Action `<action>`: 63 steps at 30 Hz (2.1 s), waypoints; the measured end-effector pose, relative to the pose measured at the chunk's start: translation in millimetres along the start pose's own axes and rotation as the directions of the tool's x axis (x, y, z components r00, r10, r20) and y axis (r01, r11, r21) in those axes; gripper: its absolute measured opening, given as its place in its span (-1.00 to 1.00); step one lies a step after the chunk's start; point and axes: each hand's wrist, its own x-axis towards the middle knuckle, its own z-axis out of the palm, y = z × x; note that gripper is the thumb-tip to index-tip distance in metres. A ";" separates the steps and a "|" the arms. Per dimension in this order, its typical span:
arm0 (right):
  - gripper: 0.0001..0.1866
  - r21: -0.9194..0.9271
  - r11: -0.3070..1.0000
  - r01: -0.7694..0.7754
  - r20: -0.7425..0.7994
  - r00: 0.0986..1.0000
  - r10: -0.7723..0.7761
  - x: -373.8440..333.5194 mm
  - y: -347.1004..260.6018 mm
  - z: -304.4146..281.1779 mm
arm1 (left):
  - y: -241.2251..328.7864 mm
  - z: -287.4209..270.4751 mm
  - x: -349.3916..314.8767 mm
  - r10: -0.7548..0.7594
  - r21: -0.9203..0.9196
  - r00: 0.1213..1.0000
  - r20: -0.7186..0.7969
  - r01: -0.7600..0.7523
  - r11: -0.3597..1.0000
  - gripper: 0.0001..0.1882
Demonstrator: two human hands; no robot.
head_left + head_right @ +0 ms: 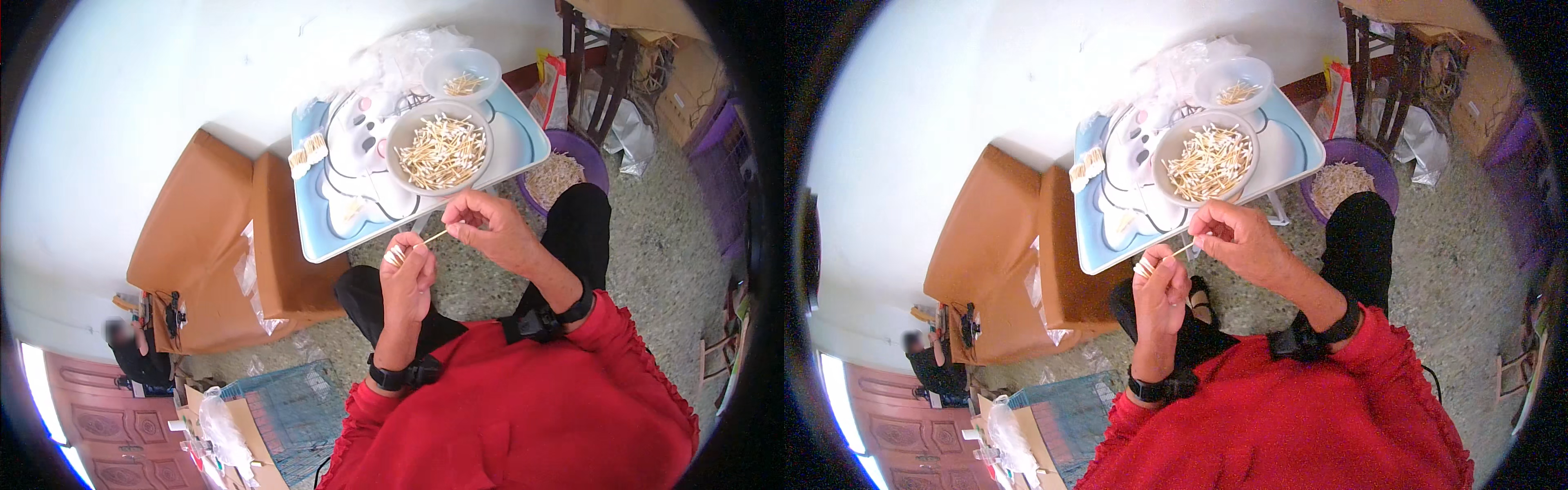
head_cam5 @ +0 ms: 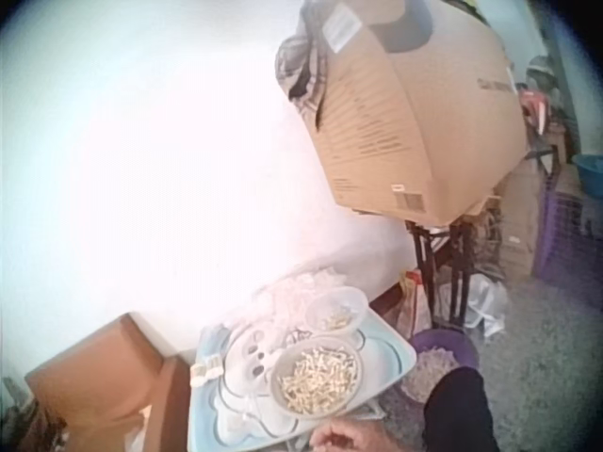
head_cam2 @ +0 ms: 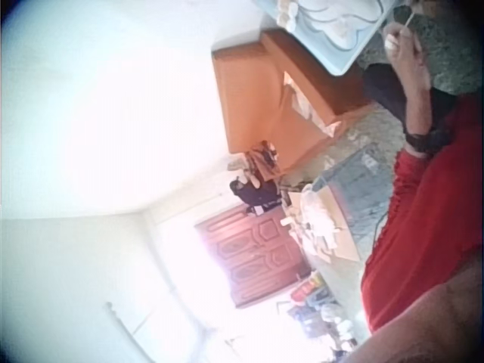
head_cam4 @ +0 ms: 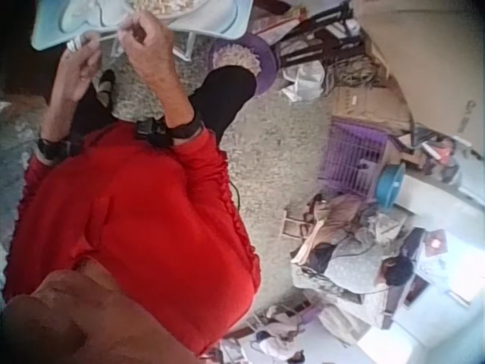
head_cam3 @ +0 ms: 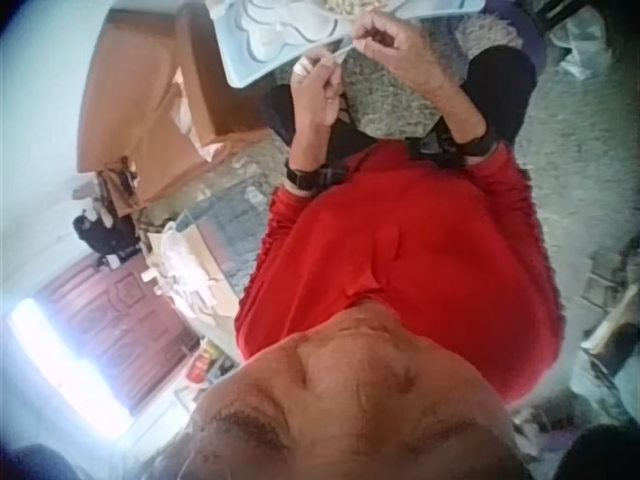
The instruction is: Sorting cotton swabs into small groups and placing them into small plastic bags.
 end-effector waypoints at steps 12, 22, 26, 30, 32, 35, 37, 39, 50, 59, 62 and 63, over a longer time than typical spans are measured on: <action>-0.85 -0.003 0.998 0.067 0.002 0.998 -0.067 -3.5 -1.8 7.4 | -1.9 4.4 -1.9 0.082 -0.018 0.997 0.013 -0.082 0.996 -0.92; -0.92 -0.017 0.999 0.036 0.016 0.999 -0.036 -4.0 -1.1 8.2 | 0.1 4.8 -3.8 0.202 0.050 0.979 0.002 -0.202 0.978 -0.92; -0.93 -0.006 0.999 0.054 -0.008 0.999 -0.054 -3.9 0.5 9.8 | -1.4 5.2 -4.7 0.165 0.034 0.986 -0.032 -0.164 0.986 -0.90; -0.93 0.009 0.997 0.071 -0.013 0.997 -0.071 -3.8 1.1 10.7 | -1.3 6.5 -3.8 0.159 0.042 0.987 -0.031 -0.158 0.987 -0.89; -0.92 -0.027 0.995 0.092 0.000 0.996 -0.092 -4.1 0.7 10.2 | -2.0 4.9 -3.3 0.178 0.029 0.984 0.009 -0.179 0.983 -0.89; -0.92 -0.019 0.995 0.101 0.005 0.995 -0.101 -3.9 3.5 11.3 | -1.9 3.8 -2.7 0.182 0.032 0.983 0.001 -0.182 0.983 -0.89; -0.91 -0.013 0.996 0.092 0.006 0.996 -0.092 -3.7 4.8 12.1 | -2.3 2.9 -2.2 0.192 0.037 0.981 -0.003 -0.192 0.981 -0.89; -0.91 -0.007 0.997 0.081 0.009 0.997 -0.081 -3.9 5.1 13.0 | -2.5 2.1 -2.4 0.202 0.042 0.979 -0.007 -0.202 0.979 -0.89; -0.91 0.037 0.996 0.077 -0.007 0.997 -0.077 -4.4 6.0 14.7 | -0.5 4.1 -3.2 0.200 0.036 0.979 -0.033 -0.199 0.979 -0.92; -0.88 0.051 0.996 0.074 -0.018 0.997 -0.073 -4.3 7.0 16.0 | -3.5 3.9 -4.8 0.212 0.034 0.977 -0.036 -0.211 0.977 -0.92; -0.88 0.096 0.993 0.069 -0.019 0.998 -0.068 -5.2 6.4 17.2 | -2.7 0.9 -5.1 0.215 -0.025 0.977 0.010 -0.214 0.976 -0.92; -0.88 0.095 0.993 0.070 -0.020 0.997 -0.068 -5.4 5.6 16.7 | -3.1 0.2 -5.0 0.215 -0.026 0.977 0.011 -0.215 0.976 -0.92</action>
